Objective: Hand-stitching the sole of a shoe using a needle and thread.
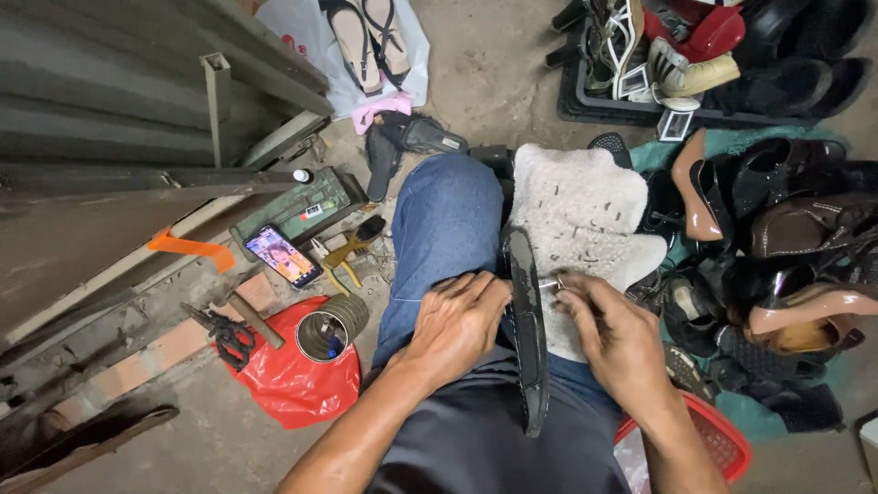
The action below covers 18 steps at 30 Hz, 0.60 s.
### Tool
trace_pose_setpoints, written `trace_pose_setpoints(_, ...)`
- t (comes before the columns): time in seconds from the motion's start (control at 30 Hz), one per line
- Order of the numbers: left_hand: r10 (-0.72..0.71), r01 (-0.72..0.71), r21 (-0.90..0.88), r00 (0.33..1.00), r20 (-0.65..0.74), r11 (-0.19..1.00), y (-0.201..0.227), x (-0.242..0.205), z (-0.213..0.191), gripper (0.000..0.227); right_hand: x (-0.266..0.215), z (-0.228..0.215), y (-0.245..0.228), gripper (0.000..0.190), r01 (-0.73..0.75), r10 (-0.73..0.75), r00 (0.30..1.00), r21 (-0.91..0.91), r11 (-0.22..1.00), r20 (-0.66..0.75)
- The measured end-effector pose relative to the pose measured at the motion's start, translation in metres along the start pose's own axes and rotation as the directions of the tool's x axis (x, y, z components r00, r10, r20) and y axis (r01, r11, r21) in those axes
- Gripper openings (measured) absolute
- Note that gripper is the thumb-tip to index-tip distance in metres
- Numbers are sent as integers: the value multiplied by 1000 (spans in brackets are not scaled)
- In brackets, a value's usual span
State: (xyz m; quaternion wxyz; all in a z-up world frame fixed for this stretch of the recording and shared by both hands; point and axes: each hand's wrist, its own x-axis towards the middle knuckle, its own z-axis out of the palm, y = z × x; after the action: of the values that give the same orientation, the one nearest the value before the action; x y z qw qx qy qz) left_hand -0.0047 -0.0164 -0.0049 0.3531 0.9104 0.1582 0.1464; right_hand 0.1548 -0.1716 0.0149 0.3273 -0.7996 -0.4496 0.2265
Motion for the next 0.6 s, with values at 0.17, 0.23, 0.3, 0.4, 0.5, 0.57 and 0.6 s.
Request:
trace_pose_setpoints(0.17, 3, -3, 3, 1000, -17, 1000, 1, 0, 2, 12, 1, -8, -13, 31, -94, 88, 993, 69, 993, 83)
trace_pose_setpoints(0.23, 8, -8, 13, 999, -32, 1000, 3, 1, 2, 17, -2, -12, -13, 34, -165, 155, 983, 98, 982, 100)
trace_pose_setpoints(0.3, -54, 52, 28, 996, 70, 998, 4, 1, 1, 19, -6, -14, -8, 37, -190, 181, 979, 92, 977, 95)
trace_pose_setpoints(0.4, -91, 113, -72, 963, 253, 991, 3, 4, -16, 11, -3, -20, -8, 39, -169, 163, 985, 141, 975, 55)
trace_pose_setpoints(0.5, -19, 93, -201, 941, 338, 975, 0, 11, -30, 13, -3, -18, 2, 44, -96, 93, 995, 85, 992, 40)
trace_pose_setpoints(0.57, -41, 105, -167, 935, 352, 980, -3, 9, -25, 17, -3, -19, 3, 45, -93, 89, 995, 104, 990, 44)
trace_pose_setpoints(0.6, -64, 117, -128, 932, 357, 985, -5, 8, -24, 22, -1, -19, 3, 46, -81, 76, 996, 122, 989, 49)
